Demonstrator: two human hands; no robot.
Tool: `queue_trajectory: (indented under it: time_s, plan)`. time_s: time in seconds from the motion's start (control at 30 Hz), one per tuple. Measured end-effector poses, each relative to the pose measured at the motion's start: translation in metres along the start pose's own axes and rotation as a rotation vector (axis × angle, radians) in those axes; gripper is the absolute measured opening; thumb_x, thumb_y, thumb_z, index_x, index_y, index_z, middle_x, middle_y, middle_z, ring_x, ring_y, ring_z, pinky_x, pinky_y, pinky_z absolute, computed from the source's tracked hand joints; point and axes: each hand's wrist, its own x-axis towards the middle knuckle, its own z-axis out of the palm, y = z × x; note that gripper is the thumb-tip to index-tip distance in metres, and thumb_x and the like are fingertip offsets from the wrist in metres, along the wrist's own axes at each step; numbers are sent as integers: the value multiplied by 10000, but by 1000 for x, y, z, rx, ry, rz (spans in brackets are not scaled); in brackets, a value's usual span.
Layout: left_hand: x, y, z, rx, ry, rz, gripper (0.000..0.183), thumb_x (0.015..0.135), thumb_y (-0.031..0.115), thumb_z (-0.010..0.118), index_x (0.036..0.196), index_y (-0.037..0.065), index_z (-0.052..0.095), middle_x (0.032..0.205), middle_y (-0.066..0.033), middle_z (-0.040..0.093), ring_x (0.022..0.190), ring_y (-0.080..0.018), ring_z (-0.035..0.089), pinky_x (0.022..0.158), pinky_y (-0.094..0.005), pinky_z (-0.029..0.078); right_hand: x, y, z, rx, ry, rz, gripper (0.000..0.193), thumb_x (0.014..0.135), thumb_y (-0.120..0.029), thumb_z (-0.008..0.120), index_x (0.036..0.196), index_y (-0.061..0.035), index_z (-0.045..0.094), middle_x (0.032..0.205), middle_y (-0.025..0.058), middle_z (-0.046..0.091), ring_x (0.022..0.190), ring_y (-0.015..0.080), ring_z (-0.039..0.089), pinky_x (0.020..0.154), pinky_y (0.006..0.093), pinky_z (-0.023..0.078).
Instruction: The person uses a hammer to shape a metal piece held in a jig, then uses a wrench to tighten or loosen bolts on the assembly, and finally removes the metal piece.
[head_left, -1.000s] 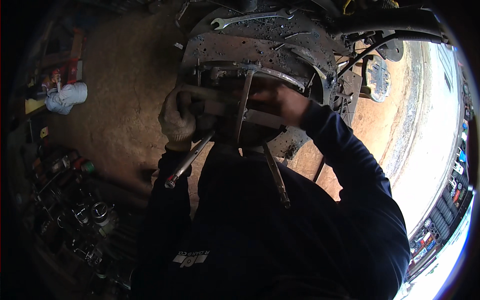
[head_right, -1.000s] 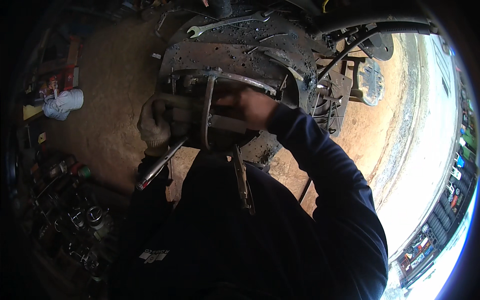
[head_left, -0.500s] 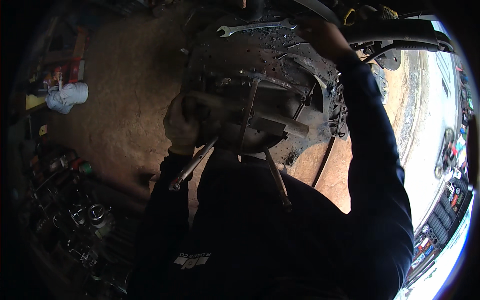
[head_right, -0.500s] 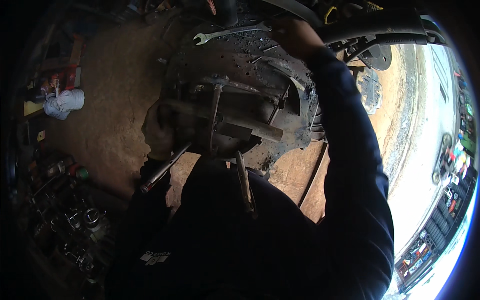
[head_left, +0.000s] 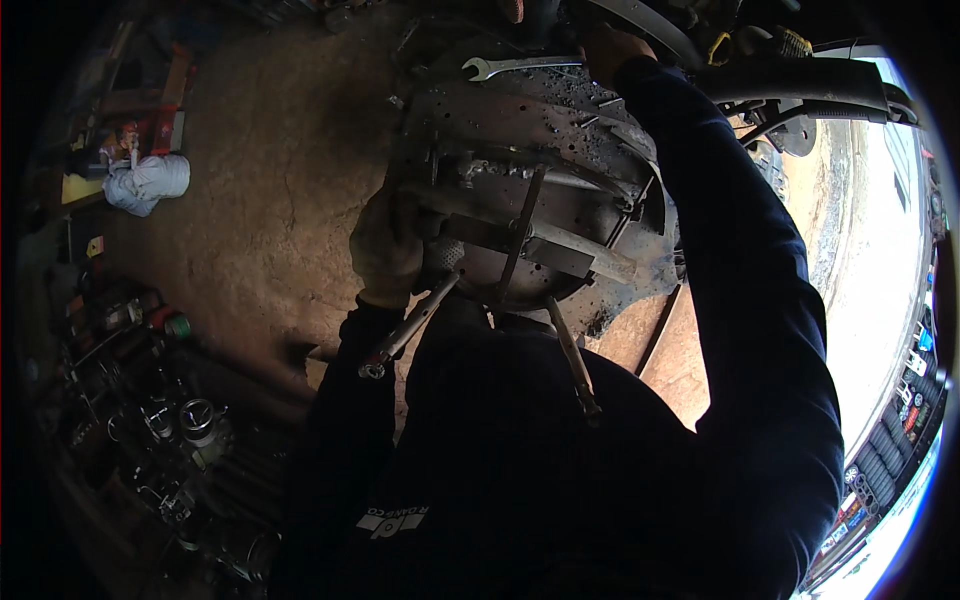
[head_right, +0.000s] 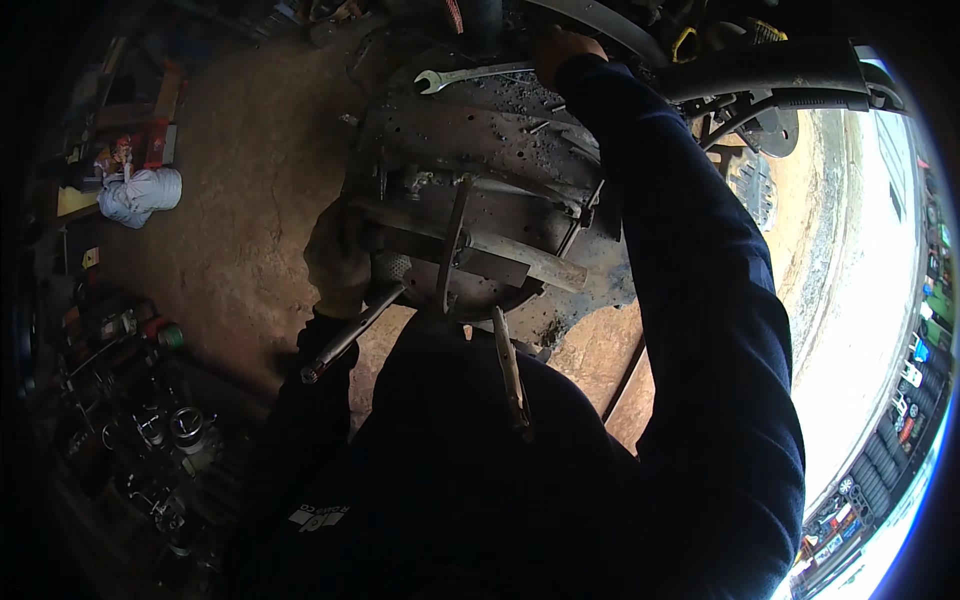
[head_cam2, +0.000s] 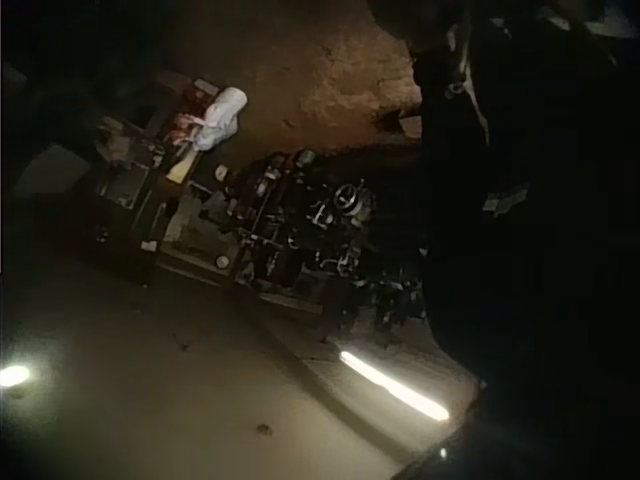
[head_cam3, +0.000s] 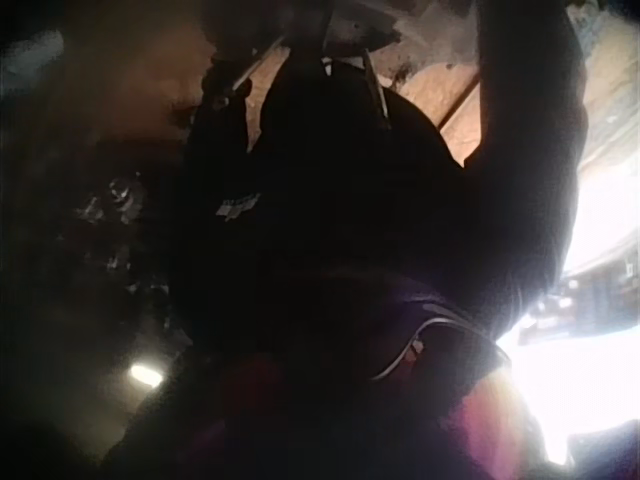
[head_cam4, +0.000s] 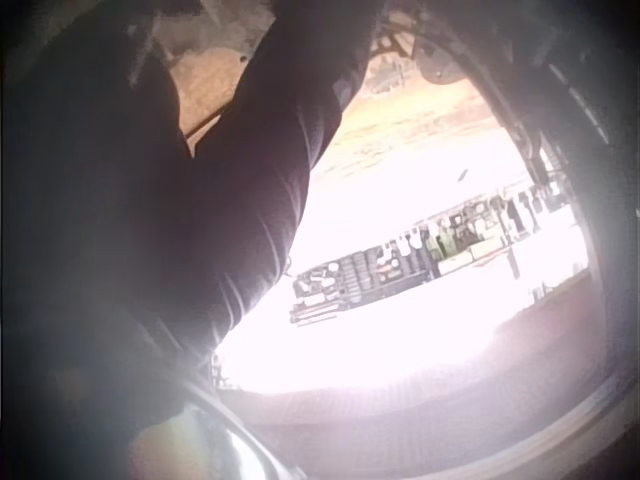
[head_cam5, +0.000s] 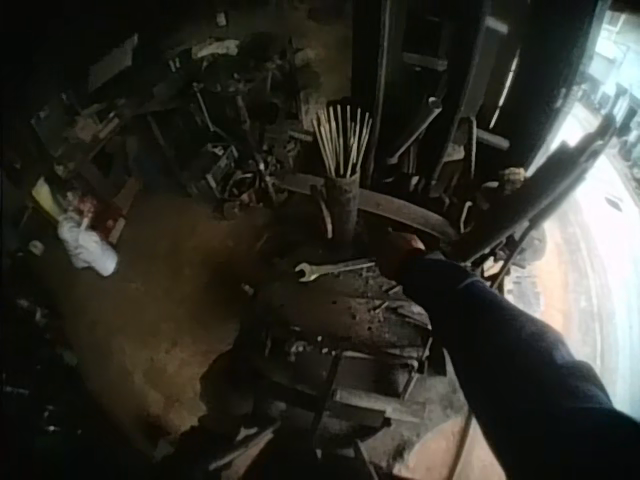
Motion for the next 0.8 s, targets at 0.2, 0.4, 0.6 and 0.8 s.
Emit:
queue_trajectory:
  time_s: [0.2, 0.4, 0.6, 0.8]
  plan:
    - [0, -3, 0, -3, -23, -14, 315, 990, 299, 617, 1178, 55, 687, 1021, -154, 732, 908, -311, 722, 779, -403, 566, -4, 11, 0, -88, -41, -162, 247, 913, -191, 653, 1117, -54, 671, 1105, 178, 690, 1012, 349, 697, 811, 492, 559]
    - [0, -5, 0, 61, 18, 56, 320, 1002, 309, 591, 1184, 63, 687, 1045, -154, 732, 920, -301, 723, 791, -393, 565, -60, 54, -29, 719, 46, -254, 357, 960, -263, 632, 1250, -53, 639, 971, 89, 703, 811, 206, 674, 695, 366, 532]
    - [-4, -22, 12, -38, 74, 34, 277, 1009, 257, 590, 1168, 56, 695, 1008, -139, 734, 881, -242, 719, 773, -360, 566, -161, 88, -41, 1226, 40, 86, 425, 987, -299, 632, 1323, -42, 592, 916, -5, 631, 731, 75, 520, 637, 226, 429]
    - [-5, -22, 10, -68, 56, 16, 233, 971, 171, 635, 1165, 56, 689, 1017, -164, 729, 901, -318, 726, 779, -400, 573, -213, 109, -10, 1296, -40, 186, 431, 965, -274, 666, 1292, 3, 614, 816, 1, 586, 658, 66, 492, 576, 233, 387]
